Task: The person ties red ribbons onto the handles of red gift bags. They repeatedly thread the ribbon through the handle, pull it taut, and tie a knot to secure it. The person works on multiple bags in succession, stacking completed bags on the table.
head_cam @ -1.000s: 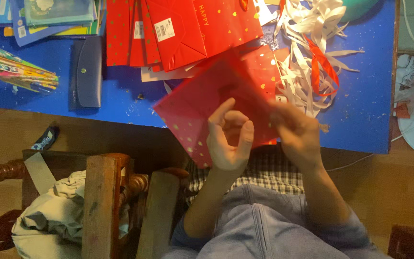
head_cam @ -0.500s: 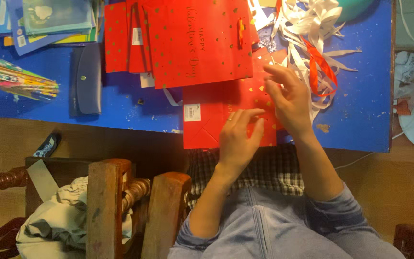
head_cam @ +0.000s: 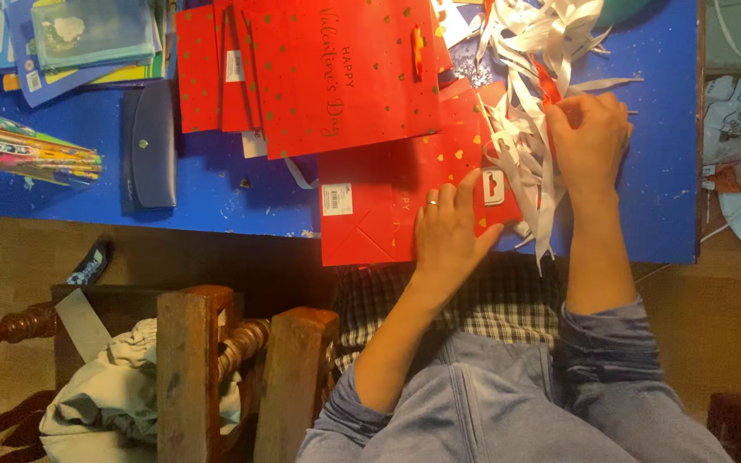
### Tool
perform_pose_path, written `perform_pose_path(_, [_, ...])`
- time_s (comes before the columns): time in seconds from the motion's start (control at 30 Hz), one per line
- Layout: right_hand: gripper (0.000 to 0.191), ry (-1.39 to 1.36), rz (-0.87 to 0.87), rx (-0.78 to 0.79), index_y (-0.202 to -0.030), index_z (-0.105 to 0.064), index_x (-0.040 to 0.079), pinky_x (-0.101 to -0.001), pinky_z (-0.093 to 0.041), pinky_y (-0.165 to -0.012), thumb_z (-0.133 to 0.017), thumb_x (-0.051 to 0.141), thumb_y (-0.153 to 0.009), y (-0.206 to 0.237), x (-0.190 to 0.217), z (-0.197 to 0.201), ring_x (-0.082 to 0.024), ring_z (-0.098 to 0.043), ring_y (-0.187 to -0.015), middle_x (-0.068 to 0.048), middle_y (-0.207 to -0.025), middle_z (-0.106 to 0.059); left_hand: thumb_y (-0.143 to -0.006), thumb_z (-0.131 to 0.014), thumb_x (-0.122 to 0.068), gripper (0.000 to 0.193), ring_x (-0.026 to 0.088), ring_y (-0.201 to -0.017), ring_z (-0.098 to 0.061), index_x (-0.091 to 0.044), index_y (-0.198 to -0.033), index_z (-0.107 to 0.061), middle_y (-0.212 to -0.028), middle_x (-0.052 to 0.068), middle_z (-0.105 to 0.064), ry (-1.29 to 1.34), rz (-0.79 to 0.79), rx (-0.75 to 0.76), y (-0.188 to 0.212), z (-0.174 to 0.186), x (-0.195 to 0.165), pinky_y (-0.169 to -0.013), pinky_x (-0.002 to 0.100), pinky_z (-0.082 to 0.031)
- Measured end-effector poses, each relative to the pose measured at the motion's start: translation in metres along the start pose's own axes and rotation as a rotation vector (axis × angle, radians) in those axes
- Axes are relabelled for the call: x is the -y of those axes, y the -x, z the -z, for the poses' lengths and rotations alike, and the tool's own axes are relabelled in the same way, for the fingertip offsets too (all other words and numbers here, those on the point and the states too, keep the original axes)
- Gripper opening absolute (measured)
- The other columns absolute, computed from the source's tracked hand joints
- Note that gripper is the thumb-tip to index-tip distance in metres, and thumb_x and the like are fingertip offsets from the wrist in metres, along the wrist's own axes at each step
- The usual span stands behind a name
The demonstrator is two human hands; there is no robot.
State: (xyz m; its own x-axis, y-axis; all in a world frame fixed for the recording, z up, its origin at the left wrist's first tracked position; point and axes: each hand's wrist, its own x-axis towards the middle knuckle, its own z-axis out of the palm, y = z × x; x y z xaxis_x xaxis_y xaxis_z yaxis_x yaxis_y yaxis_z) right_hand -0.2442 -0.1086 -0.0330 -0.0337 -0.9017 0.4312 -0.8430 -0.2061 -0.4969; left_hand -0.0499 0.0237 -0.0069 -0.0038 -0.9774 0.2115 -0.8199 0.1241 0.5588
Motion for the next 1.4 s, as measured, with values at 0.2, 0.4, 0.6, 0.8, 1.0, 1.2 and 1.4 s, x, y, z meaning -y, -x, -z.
perform_pose_path(0.2, [0.018, -0.195, -0.152, 0.023, -0.102, -0.072, 0.008, -0.0453, -0.047, -0.084, -0.074, 0.026, -0.104, 0.008, 0.002, 0.003, -0.029, -0.062, -0.092, -0.009, -0.099, -0.064, -0.075, -0.084, -0.026, 0.084, 0.034, -0.105, -0.058, -0.01, -0.148, -0.044, -0.112, 0.014, -0.058, 0.216, 0.015, 0.058, 0.003, 0.009, 0.009, -0.092, 0.047, -0.049])
perform_pose_path(0.4, [0.021, 0.051, 0.008, 0.04, -0.094, -0.074, 0.009, -0.0483, -0.039, -0.083, -0.079, 0.028, -0.1, -0.007, 0.007, -0.005, -0.031, -0.06, -0.095, -0.009, -0.094, -0.065, -0.085, -0.075, -0.019, 0.063, 0.023, -0.094, -0.068, -0.009, -0.142, -0.052, -0.101, 0.011, -0.065, 0.559, 0.165, 0.09, 0.0, 0.02, 0.021, -0.087, 0.037, -0.056])
perform_pose_path(0.6, [0.008, -0.086, 0.055, -0.041, -0.101, -0.076, 0.009, -0.0451, -0.041, -0.093, -0.079, 0.016, -0.098, 0.007, 0.022, 0.007, -0.03, -0.06, -0.1, -0.009, -0.099, -0.064, -0.089, -0.069, -0.015, 0.041, 0.017, -0.083, -0.076, -0.007, -0.129, -0.064, -0.1, 0.009, -0.074, 0.725, 0.306, 0.06, 0.001, 0.019, 0.028, -0.075, 0.031, -0.06])
perform_pose_path(0.8, [0.012, -0.589, -0.057, 0.127, -0.115, -0.075, 0.006, -0.0321, -0.053, -0.094, -0.073, 0.005, -0.104, 0.036, 0.054, 0.042, -0.017, -0.066, -0.103, -0.007, -0.11, -0.071, -0.096, -0.069, -0.013, 0.035, 0.011, -0.095, -0.075, -0.004, -0.13, -0.064, -0.105, 0.009, -0.075, 0.95, 0.293, 0.035, 0.001, 0.017, 0.035, -0.079, 0.027, -0.062])
perform_pose_path(1.0, [0.024, -0.805, -0.135, 0.534, -0.119, -0.071, 0.004, -0.0215, -0.054, -0.081, -0.064, 0.005, -0.096, 0.067, 0.089, 0.037, -0.007, -0.067, -0.095, -0.001, -0.108, -0.071, -0.095, -0.068, -0.01, 0.026, 0.014, -0.079, -0.072, -0.002, -0.12, -0.065, -0.099, 0.009, -0.077, 0.816, 0.433, 0.174, 0.002, 0.019, 0.042, -0.068, 0.029, -0.057])
perform_pose_path(1.2, [0.012, -0.555, -0.03, 0.437, -0.104, -0.077, 0.006, -0.0294, -0.051, -0.075, -0.074, 0.009, -0.094, 0.076, 0.093, 0.037, -0.015, -0.067, -0.084, -0.006, -0.093, -0.071, -0.097, -0.062, -0.002, 0.029, 0.013, -0.111, -0.07, -0.001, -0.126, -0.061, -0.119, 0.009, -0.074, 1.057, 0.264, 0.178, 0.003, 0.013, 0.057, -0.094, 0.03, -0.057])
perform_pose_path(1.4, [0.013, -0.5, 0.05, 0.464, -0.094, -0.073, 0.003, -0.0331, -0.051, -0.081, -0.077, 0.012, -0.086, 0.077, 0.094, 0.041, -0.022, -0.062, -0.09, -0.009, -0.095, -0.059, -0.095, -0.062, 0.0, 0.035, 0.015, -0.111, -0.069, 0.002, -0.13, -0.058, -0.121, 0.011, -0.072, 1.165, 0.316, 0.21, 0.003, 0.011, 0.061, -0.097, 0.031, -0.056])
